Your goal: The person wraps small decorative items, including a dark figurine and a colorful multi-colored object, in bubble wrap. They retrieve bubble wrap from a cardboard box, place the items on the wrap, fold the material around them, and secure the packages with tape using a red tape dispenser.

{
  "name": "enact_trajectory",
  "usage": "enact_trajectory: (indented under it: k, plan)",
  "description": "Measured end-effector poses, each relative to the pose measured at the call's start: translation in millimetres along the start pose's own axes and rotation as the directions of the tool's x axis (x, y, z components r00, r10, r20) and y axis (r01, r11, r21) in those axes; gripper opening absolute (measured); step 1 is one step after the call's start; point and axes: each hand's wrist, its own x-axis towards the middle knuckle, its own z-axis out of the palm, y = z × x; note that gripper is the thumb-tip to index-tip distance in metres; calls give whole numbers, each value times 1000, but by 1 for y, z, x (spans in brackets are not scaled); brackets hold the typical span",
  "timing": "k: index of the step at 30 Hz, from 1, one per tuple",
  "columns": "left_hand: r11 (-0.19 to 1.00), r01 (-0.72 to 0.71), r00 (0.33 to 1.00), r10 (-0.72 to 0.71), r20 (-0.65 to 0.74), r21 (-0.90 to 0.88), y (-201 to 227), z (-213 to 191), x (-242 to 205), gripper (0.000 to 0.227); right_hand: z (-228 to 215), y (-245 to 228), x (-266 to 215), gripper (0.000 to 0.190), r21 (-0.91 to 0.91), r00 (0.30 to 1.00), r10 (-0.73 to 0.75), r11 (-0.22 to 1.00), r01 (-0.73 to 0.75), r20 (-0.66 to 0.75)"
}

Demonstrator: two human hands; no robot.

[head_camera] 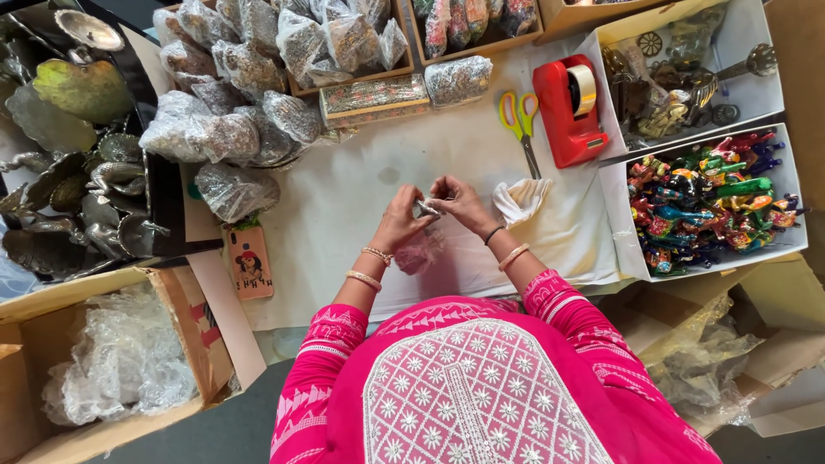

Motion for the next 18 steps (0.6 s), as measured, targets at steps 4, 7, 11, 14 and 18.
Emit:
enact_trajectory:
  k: [4, 7, 11, 14, 18]
  plan:
    - [1000, 5, 999, -5, -53, 4, -9, 3, -2, 45, 5, 7, 6, 15, -61, 998, -68, 996, 68, -11]
    - [999, 43, 995, -41, -92, 12, -4, -4, -2, 42, 7, -14, 1, 15, -226, 994, -103, 968, 111, 46]
    - [999, 15, 995, -19, -103, -45, 3, -10, -1, 40, 11, -37, -10, 28, -368, 954, -227, 885, 287, 196]
    - [998, 24, 995, -29, -99, -52, -4, -8, -1, 34, 13, -32, -10, 34, -388, 930, -300, 847, 362, 213]
    - [997, -4, 996, -2, -84, -73, -14, -7, 1, 29, 13, -20, -5, 33, -331, 928, -331, 868, 371, 174]
